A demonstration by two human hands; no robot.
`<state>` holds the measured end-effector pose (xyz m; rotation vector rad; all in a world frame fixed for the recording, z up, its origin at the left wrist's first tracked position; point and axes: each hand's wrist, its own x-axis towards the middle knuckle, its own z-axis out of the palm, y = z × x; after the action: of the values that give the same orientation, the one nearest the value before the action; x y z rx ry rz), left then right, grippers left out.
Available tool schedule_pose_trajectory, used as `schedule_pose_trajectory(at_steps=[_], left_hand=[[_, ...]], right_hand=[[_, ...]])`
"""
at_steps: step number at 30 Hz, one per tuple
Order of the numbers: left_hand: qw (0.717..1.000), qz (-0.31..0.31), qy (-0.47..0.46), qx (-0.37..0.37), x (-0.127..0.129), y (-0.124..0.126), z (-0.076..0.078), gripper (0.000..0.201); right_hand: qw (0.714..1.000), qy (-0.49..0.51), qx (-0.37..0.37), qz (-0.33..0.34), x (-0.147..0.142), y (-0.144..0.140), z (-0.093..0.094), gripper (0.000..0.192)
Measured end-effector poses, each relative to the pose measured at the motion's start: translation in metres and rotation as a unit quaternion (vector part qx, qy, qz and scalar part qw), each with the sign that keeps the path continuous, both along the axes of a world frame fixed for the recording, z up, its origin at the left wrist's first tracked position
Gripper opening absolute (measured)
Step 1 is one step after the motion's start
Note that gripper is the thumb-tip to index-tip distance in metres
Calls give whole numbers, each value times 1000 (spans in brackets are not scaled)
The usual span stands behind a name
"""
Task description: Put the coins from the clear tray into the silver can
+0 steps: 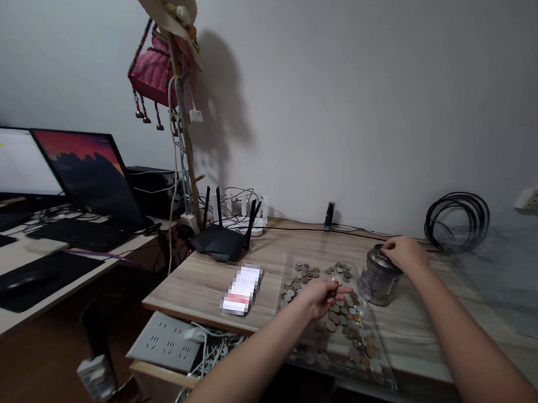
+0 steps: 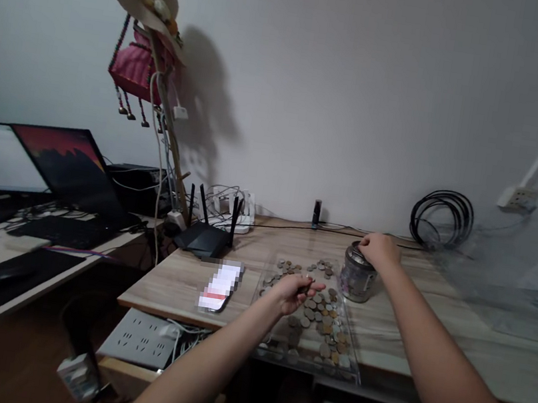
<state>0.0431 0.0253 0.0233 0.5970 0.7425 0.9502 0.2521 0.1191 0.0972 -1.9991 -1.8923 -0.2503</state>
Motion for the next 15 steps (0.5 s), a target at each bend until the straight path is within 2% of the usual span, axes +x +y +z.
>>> schedule_pose_trajectory(at_steps=[2,3,6,8,11,15], left_hand=[[999,26,4,25,0,0,1,10],[999,36,6,33,1,1,1,10],[998,48,4,37,5,1,4,11],[998,48,-7,33,8,1,5,10],[999,45,-27,9,10,-1,7,8],[999,23,-28,-36,6,-5,9,15]], right_hand=[[997,14,43,62,-18,-17,-8,30],[991,33,41,120,-30,-27,-14,32],[947,103,-42,301,-62,-57,-33,32],[932,129,-63,333,-72,-68,-41,29],[952,152,-10,266,-61,-62,-35,24],[989,118,67,57,-11,-24,-11,21]])
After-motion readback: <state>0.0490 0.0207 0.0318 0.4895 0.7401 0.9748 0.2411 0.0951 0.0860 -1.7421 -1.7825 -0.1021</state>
